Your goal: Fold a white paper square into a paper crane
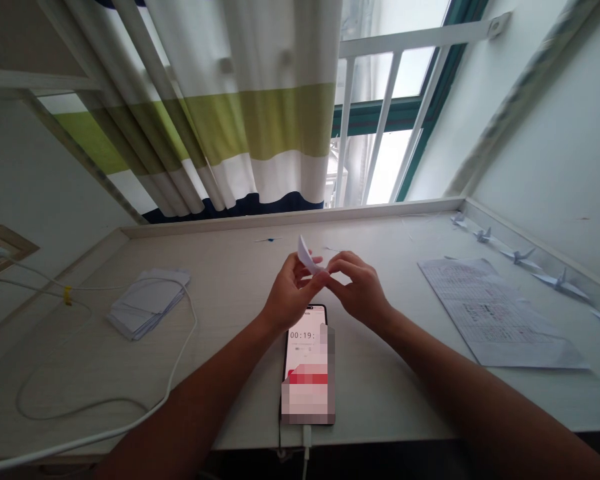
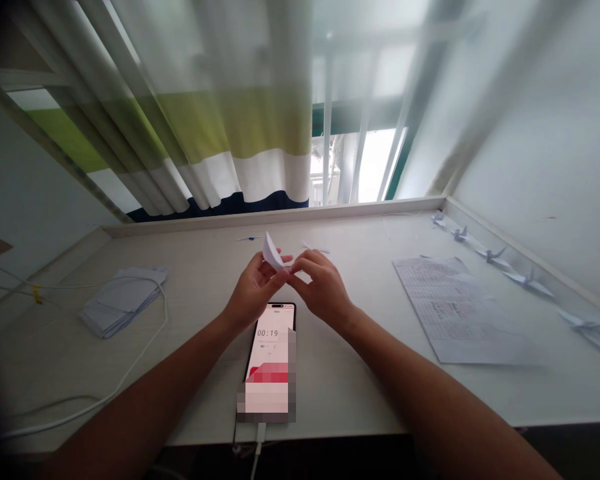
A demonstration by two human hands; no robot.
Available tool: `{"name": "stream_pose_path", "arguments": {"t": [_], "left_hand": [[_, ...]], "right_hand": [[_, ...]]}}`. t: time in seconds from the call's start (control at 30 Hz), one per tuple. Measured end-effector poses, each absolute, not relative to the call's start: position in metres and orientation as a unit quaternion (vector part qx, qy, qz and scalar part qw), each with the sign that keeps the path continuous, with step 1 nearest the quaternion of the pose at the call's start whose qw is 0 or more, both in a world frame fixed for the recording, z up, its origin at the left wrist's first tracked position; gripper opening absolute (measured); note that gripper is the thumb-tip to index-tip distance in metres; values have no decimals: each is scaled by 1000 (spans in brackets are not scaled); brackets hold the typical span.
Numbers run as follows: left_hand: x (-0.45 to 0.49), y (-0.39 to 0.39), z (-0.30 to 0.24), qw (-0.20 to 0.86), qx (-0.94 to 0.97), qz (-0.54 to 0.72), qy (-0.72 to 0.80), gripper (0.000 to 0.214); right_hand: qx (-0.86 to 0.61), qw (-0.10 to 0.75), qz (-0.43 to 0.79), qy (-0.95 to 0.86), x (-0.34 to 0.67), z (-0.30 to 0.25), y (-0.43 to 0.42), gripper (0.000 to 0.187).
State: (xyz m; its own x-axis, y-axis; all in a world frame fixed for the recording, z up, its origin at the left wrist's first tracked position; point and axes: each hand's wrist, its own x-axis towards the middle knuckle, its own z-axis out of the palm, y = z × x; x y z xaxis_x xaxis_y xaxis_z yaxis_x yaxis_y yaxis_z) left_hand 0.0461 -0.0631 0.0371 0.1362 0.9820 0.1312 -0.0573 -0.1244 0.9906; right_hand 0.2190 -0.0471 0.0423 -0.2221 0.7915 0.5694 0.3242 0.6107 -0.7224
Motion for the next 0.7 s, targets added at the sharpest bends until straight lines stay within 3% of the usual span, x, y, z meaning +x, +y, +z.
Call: {"name": "stream_pose_path", "arguments": {"t": [0.17,0.43,0.7], "left_hand": [[46,-60,31,563,513,527,376,60],[41,-49,34,544,491,562,385,37],[31,-41,31,534,478,558,419,42]], "right_hand": [[-335,499,298,-741,218,41,-48,29],[-393,568,424,-586,220,36,-40,40],[-385,532,524,-542,225,32,-31,41]]}}
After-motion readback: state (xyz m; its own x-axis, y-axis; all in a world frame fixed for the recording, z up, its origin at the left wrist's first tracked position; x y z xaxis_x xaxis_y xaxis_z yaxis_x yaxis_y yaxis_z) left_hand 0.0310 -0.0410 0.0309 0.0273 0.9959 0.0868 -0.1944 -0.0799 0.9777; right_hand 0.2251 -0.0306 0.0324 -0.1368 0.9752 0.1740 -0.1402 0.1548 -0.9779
